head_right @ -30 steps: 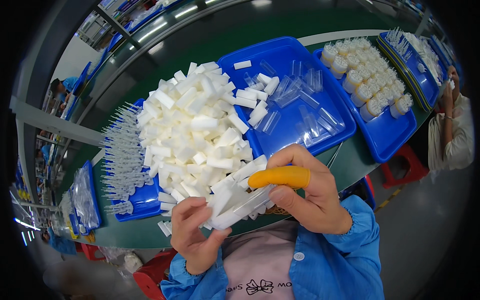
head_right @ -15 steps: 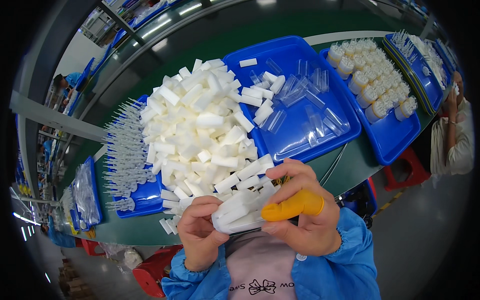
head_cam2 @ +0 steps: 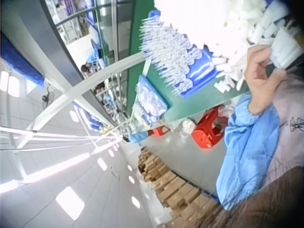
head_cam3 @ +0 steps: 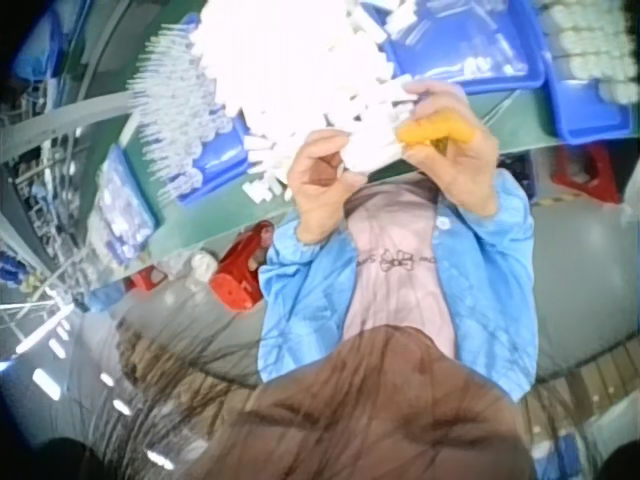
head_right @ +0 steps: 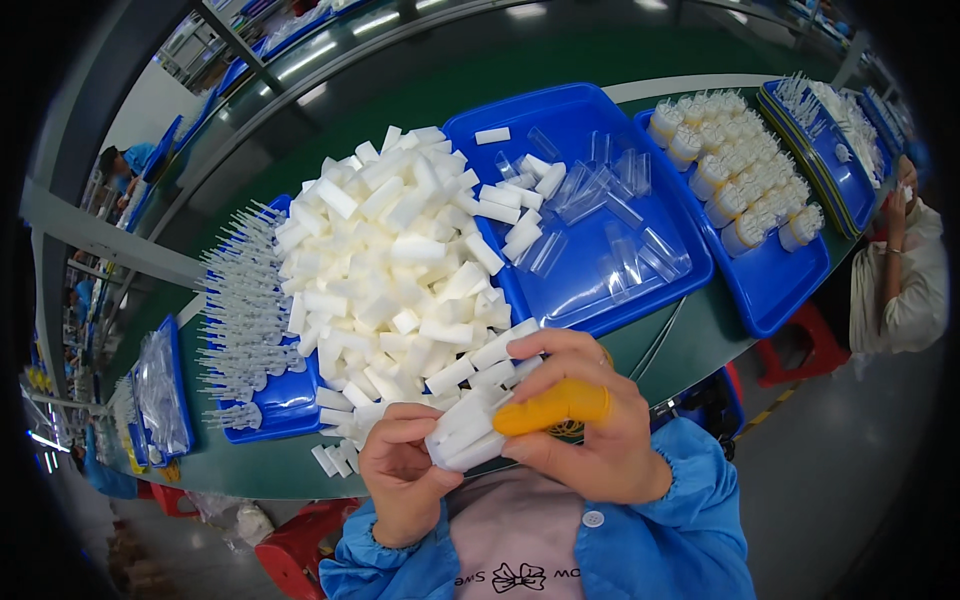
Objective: The person inserts white cylindrical foam pieces into clear plastic tubes. They then secure the filled tubes with a yellow rubber band and place the finished units into a blue tray. The process is repeated continuously throughout the clip.
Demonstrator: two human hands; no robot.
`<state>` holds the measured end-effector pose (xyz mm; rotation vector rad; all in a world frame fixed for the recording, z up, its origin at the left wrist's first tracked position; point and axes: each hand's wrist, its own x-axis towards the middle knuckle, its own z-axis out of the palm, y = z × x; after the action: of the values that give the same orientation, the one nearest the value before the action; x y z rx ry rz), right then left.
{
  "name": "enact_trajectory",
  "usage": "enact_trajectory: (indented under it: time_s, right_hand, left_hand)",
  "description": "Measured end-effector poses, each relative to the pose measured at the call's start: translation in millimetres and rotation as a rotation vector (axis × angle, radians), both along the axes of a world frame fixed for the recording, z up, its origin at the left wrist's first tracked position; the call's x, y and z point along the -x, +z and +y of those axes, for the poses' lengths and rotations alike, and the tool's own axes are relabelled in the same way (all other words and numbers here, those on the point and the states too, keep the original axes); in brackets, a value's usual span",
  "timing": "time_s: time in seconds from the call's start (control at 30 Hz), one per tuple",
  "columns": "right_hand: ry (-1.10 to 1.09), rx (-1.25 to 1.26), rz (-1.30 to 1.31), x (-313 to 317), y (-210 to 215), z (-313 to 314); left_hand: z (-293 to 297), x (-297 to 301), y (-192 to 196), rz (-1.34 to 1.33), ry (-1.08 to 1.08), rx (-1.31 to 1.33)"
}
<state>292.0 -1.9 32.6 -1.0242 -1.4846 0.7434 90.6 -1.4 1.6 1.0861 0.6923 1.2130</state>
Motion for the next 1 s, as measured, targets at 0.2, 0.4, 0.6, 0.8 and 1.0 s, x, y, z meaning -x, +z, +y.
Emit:
enact_trajectory:
  time_s: [0.2, 0.4, 0.6, 0.8, 1.0]
  right_hand:
    - [-0.234, 0.201, -0.272, -56.0, -2.5, 47.2]
    - [-0.391, 0.156, -1.265, -75.0, -39.2, 61.5]
    - [-0.254, 0.195, -0.499, -65.2, -32.9, 51.0]
    - [0.093, 0.319, 0.59, -36.4, 7.0, 16.1]
    - [0.182, 0.339, 0.66, -24.7, 2.4, 5.5]
  left_hand:
    - [3.1, 9.2, -1.0, -0.061, 0.04, 0.021]
    - [2.0, 5.9, 3.4, -0.116, 0.026, 0.052]
    - [1.9, 7.4, 2.2, -0.097, 0.004, 0.052]
    - [-1.6, 3.0, 0.3, 0.133, 0.068, -0.126]
    - [-4.9, 0.7, 10.1, 0.372, 0.11, -0.302]
